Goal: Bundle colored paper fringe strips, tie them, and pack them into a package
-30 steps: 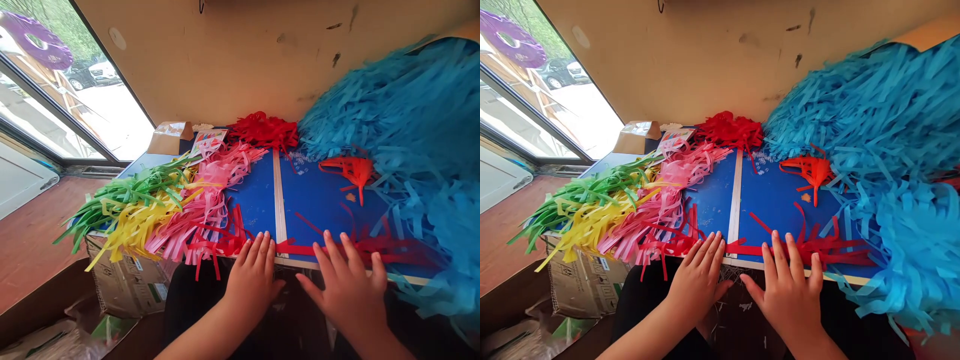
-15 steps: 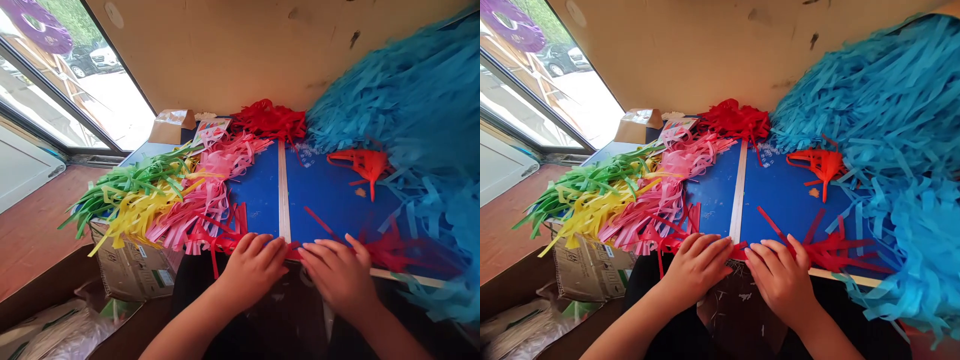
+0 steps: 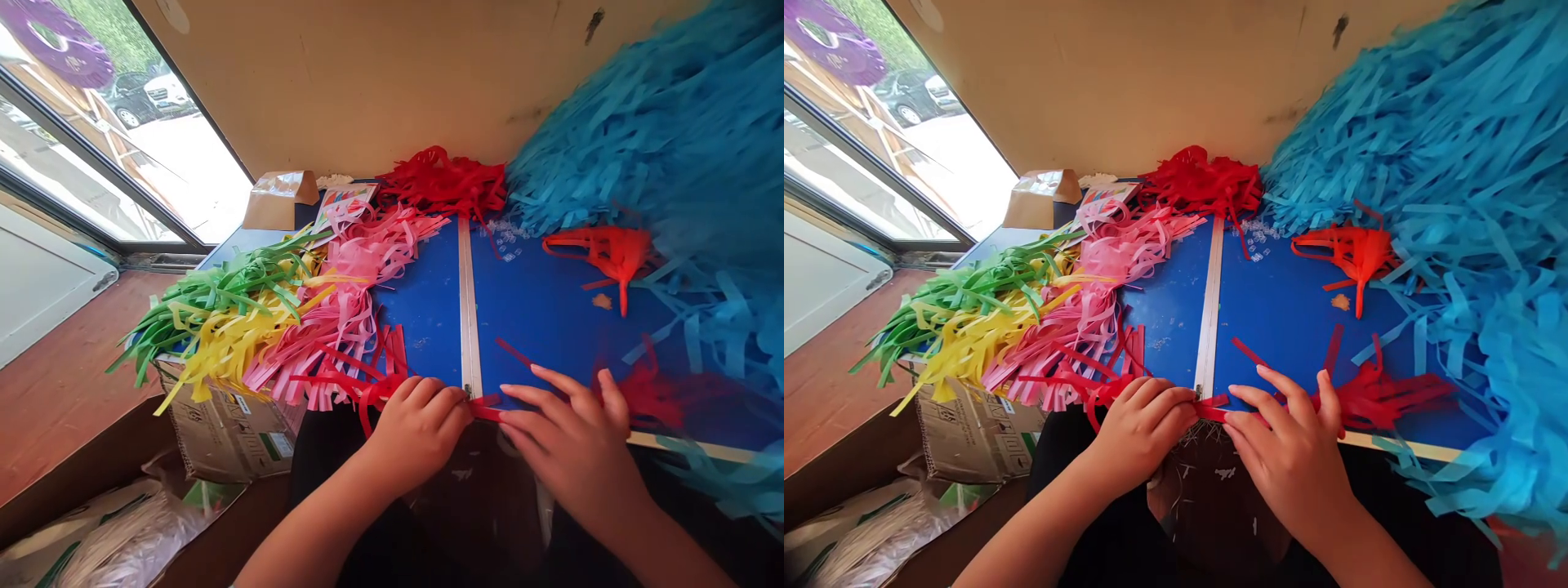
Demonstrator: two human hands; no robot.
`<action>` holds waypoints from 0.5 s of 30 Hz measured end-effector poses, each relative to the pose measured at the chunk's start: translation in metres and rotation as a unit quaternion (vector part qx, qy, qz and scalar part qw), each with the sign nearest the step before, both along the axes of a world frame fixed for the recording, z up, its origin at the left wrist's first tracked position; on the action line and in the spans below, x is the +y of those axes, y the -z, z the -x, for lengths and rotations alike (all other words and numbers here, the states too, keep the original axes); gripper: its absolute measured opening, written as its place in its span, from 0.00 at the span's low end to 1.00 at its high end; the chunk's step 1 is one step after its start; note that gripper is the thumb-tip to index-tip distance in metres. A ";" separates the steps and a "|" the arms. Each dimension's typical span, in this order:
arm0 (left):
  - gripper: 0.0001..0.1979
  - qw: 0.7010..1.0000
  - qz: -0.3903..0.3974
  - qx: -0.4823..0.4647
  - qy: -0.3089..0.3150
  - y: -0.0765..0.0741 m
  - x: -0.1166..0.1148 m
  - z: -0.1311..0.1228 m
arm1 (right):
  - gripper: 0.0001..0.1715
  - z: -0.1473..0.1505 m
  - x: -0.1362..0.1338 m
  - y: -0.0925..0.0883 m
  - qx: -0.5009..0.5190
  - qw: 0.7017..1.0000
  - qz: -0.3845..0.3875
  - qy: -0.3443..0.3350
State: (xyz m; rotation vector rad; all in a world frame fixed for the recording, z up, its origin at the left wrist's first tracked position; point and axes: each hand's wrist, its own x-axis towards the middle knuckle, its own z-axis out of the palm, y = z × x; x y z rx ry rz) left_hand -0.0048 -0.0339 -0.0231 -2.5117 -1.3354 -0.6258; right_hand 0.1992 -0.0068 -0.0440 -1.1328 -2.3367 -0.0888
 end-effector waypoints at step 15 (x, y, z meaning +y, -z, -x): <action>0.04 1.000 -0.017 0.003 -0.018 0.004 0.000 -0.004 | 0.18 0.021 -0.006 -0.025 0.027 0.999 -0.020 0.035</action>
